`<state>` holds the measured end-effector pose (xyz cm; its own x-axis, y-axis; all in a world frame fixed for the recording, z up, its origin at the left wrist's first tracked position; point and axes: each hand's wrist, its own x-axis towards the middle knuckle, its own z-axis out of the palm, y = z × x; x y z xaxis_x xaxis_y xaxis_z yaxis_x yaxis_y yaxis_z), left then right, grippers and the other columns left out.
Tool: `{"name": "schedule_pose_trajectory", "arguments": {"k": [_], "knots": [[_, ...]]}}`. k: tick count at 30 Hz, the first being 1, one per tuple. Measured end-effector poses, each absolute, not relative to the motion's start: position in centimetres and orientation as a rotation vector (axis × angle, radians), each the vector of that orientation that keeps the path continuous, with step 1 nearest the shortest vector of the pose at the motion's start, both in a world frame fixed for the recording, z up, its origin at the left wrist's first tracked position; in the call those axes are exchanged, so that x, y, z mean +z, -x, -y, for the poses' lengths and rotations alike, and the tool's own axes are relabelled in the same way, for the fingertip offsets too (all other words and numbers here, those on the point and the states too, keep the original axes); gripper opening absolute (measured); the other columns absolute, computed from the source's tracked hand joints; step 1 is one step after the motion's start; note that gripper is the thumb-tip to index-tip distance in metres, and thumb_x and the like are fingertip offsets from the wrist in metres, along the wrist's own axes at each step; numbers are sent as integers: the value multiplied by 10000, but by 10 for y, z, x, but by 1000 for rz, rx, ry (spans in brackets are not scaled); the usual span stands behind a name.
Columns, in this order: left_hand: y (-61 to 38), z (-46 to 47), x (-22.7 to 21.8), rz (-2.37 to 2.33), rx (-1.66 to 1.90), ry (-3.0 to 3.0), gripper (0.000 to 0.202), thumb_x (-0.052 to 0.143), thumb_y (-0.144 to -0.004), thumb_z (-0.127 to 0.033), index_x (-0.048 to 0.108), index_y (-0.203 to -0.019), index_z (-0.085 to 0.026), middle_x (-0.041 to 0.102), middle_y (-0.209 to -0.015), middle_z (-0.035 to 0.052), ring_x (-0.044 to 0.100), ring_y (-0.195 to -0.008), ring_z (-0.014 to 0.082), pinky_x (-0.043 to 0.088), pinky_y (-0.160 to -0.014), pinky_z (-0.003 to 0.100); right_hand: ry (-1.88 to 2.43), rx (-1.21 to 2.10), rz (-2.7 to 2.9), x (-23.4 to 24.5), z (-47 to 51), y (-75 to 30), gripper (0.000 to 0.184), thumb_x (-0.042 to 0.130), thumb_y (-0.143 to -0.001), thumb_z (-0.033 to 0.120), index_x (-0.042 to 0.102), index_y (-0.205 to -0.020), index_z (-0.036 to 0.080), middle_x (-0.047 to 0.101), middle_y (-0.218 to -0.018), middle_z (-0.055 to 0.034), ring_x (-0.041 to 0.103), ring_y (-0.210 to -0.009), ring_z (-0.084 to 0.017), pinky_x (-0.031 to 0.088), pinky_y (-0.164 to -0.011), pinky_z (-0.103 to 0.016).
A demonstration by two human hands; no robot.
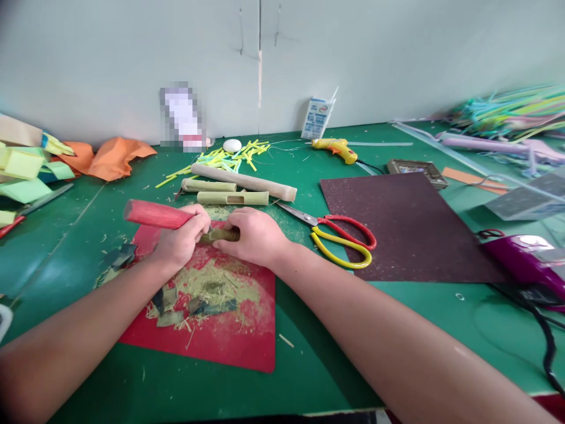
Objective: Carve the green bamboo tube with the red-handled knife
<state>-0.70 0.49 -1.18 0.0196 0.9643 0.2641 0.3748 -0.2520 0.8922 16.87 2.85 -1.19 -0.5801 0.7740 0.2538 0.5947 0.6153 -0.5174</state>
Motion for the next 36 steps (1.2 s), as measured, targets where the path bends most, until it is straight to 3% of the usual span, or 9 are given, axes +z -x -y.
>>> {"name": "schedule_pose_trajectory", "arguments": {"k": [5,14,27,32,36], "knots": [[9,-4,-8,-1474,1133,-1840,225,461,-795,-236,458,-575,-189,471,-574,-22,463,-599,120,380,-597,275,1074,514,2415,-10,-26,-168,262,738,-707,360,652,-871,175,591,-792,-2,498,-715,-130,328,-616,-251],[7,2,-2,-1554,1029,-2175,246,454,-837,-289,505,-618,-190,583,-634,7,530,-641,144,389,-634,293,1071,466,2425,-11,-26,-166,236,668,-767,367,546,-706,174,511,-732,1,450,-683,-119,291,-589,-260],[9,-2,-6,-1493,1003,-1989,266,475,-864,-338,498,-646,-186,532,-619,-17,487,-624,133,357,-603,274,1127,503,2408,-7,-23,-165,223,634,-792,343,534,-680,177,513,-721,-2,435,-668,-115,278,-591,-263],[8,-6,-6,-1491,1026,-1902,231,459,-826,-276,473,-613,-187,512,-619,-20,473,-638,134,349,-611,277,1098,557,2407,-7,-26,-166,234,672,-795,373,584,-712,173,535,-719,3,439,-657,-113,274,-587,-262],[10,-9,-9,-1421,1065,-1852,245,450,-808,-235,409,-572,-185,415,-579,-36,412,-603,117,323,-596,275,1090,610,2394,-7,-28,-167,242,676,-806,384,604,-729,166,541,-714,6,447,-656,-112,277,-588,-262]]}}
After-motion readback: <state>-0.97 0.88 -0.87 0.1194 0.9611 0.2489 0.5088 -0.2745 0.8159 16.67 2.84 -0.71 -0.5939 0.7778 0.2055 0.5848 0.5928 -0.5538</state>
